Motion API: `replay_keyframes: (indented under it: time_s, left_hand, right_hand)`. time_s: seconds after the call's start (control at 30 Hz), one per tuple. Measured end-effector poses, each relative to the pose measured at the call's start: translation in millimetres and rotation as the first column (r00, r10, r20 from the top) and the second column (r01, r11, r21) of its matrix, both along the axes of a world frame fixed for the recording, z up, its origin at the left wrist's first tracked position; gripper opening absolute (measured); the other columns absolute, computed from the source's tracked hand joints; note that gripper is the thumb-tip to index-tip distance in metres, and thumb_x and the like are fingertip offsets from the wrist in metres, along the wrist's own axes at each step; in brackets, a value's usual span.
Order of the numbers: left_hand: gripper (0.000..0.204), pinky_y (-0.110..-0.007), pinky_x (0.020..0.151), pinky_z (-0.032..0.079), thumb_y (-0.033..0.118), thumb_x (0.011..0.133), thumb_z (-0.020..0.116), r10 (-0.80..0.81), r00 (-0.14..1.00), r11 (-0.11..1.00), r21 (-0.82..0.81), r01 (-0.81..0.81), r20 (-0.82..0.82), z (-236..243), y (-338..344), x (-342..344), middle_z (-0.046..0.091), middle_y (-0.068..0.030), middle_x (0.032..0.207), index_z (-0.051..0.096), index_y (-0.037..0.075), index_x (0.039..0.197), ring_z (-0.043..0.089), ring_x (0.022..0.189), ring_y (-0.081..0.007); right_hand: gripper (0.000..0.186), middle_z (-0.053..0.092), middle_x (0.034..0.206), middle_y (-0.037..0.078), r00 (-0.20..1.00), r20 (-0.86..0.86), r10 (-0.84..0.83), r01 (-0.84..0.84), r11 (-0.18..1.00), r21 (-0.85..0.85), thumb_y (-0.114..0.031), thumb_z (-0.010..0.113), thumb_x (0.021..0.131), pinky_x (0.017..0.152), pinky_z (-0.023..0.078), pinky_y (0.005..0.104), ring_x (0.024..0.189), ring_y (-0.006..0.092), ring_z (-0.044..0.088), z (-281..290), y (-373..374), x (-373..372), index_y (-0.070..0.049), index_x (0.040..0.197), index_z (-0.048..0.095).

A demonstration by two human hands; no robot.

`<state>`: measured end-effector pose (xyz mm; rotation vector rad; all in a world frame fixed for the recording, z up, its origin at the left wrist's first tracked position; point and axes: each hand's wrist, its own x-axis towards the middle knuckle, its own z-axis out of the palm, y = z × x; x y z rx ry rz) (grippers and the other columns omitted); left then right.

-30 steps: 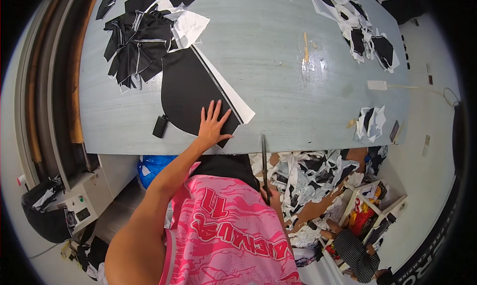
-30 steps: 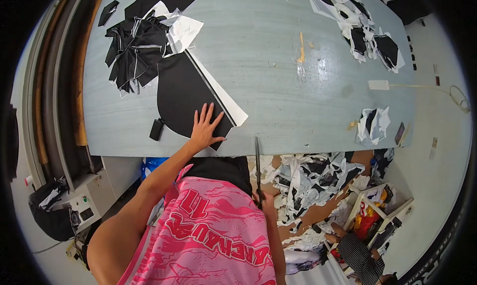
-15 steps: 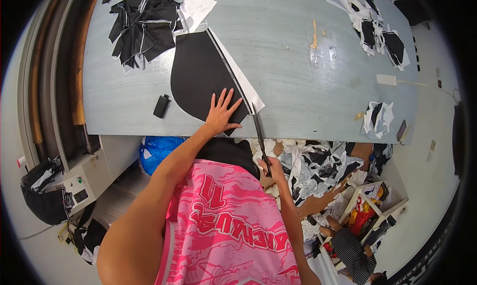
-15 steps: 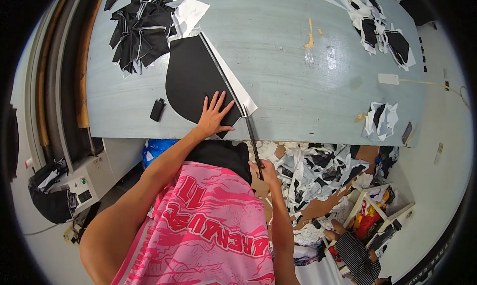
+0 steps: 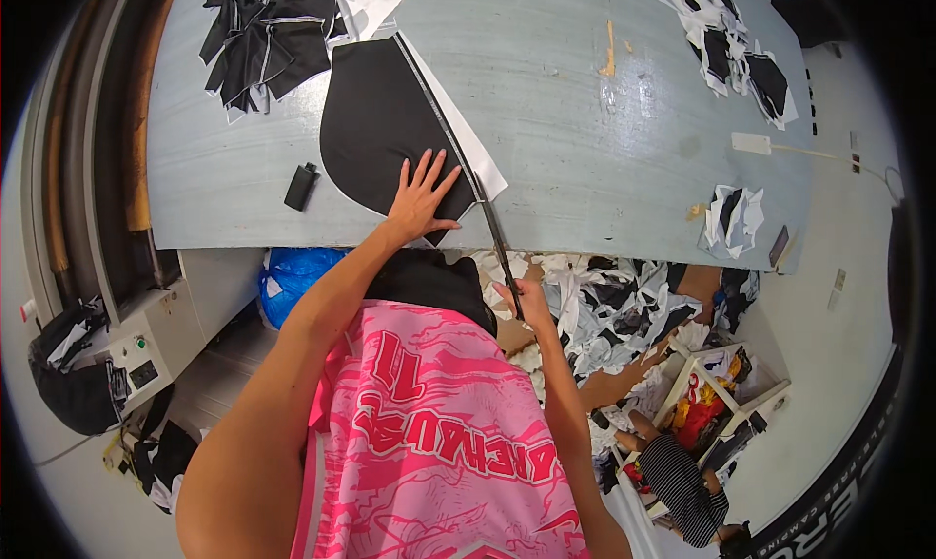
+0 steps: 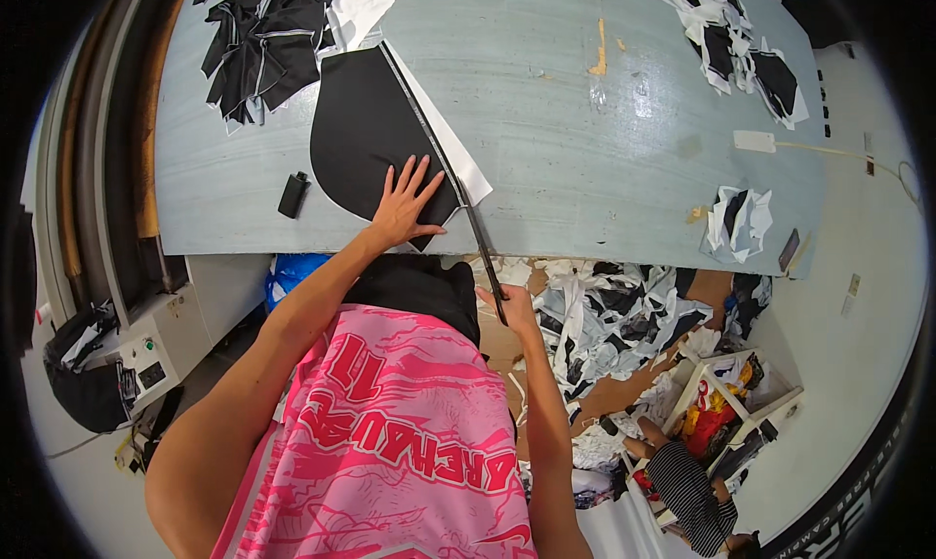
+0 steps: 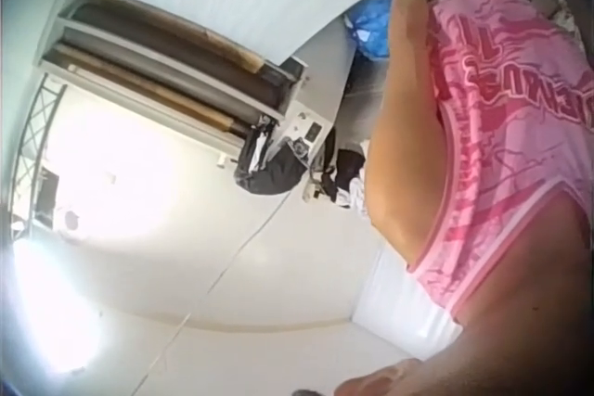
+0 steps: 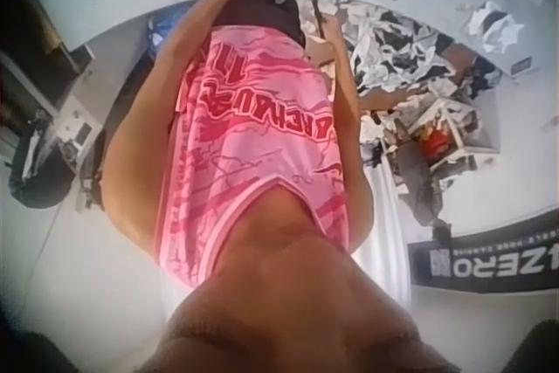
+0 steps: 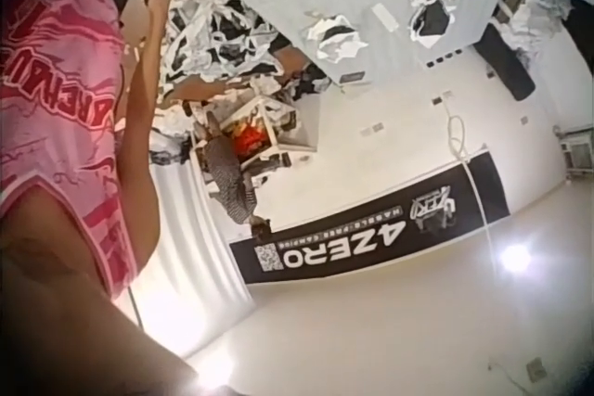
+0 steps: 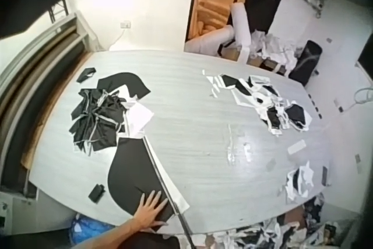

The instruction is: Cutting black fabric according to paper templates using large scissors.

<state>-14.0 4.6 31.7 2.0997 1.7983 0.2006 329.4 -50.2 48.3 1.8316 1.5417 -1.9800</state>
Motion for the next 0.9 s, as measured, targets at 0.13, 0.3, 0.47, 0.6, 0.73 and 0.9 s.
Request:
replay_keyframes:
  time_s: [0.13, 0.3, 0.47, 0.6, 0.73, 0.9]
  left_hand:
    - [0.119, -0.068, 0.124, 0.018, 0.071, 0.072, 0.080, 0.001, 1.000, 1.000, -0.001, -0.001, -0.007, -2.7, -2.4, -3.8, 0.017, -0.0173, 0.175, 0.030, 0.021, 0.167, 0.015, 0.161, -0.0415]
    - [0.118, -0.067, 0.125, 0.017, 0.073, 0.073, 0.079, -0.009, 1.000, 1.000, 0.013, 0.009, 0.001, -2.1, -2.2, -2.3, 0.017, -0.0177, 0.175, 0.031, 0.019, 0.167, 0.015, 0.161, -0.0413]
    - [0.117, -0.066, 0.125, 0.017, 0.075, 0.074, 0.076, -0.007, 1.000, 1.000, 0.000, 0.007, -0.010, -1.4, -3.1, -5.8, 0.017, -0.0178, 0.175, 0.032, 0.018, 0.166, 0.015, 0.161, -0.0411]
    - [0.117, -0.066, 0.126, 0.018, 0.073, 0.073, 0.078, 0.004, 1.000, 1.000, 0.013, -0.004, 0.013, -1.2, -6.6, -10.7, 0.017, -0.0181, 0.175, 0.033, 0.018, 0.166, 0.016, 0.161, -0.0411]
    - [0.114, -0.065, 0.126, 0.018, 0.070, 0.073, 0.080, 0.009, 0.999, 1.000, -0.005, -0.009, 0.050, 1.2, -8.0, -14.6, 0.018, -0.0185, 0.175, 0.035, 0.019, 0.165, 0.016, 0.161, -0.0410]
    - [0.110, -0.065, 0.126, 0.018, 0.064, 0.074, 0.083, -0.011, 0.996, 1.000, -0.002, 0.011, 0.092, 3.8, -8.7, -17.3, 0.018, -0.0186, 0.175, 0.038, 0.020, 0.164, 0.016, 0.161, -0.0414]
  right_hand:
    - [0.051, 0.052, 0.055, -0.005, 0.997, 0.063, 0.048, -0.051, 0.998, 0.039, -0.046, 0.082, 0.093, 0.046, 0.034, 0.0265, 0.048, 0.0064, 0.048, 9.4, 2.7, 1.3, -0.012, 0.065, 0.057]
    - [0.050, 0.052, 0.054, -0.003, 0.999, -0.035, 0.015, -0.018, 0.996, -0.084, -0.047, 0.081, 0.093, 0.048, 0.035, 0.0264, 0.048, 0.0066, 0.049, 10.4, 10.8, 2.7, -0.009, 0.067, 0.060]
    - [0.050, 0.051, 0.054, -0.003, 1.000, -0.021, 0.001, -0.003, 0.997, -0.081, -0.044, 0.081, 0.094, 0.048, 0.034, 0.0269, 0.048, 0.0070, 0.048, 12.6, 30.4, -25.5, -0.010, 0.066, 0.058]
    - [0.050, 0.051, 0.055, -0.004, 0.999, 0.036, 0.008, -0.005, 0.997, -0.074, -0.042, 0.080, 0.095, 0.047, 0.034, 0.0271, 0.048, 0.0074, 0.048, 17.2, 30.8, -31.6, -0.011, 0.066, 0.055]
    - [0.049, 0.052, 0.056, -0.003, 0.998, -0.050, -0.043, 0.036, 0.990, -0.135, -0.042, 0.079, 0.096, 0.047, 0.034, 0.0271, 0.048, 0.0072, 0.049, 17.9, 26.8, -29.8, -0.011, 0.067, 0.055]
    - [0.048, 0.053, 0.056, -0.003, 1.000, -0.026, 0.009, -0.011, 0.995, -0.099, -0.042, 0.078, 0.097, 0.047, 0.034, 0.0267, 0.048, 0.0067, 0.049, 9.9, 42.3, -43.5, -0.012, 0.068, 0.055]
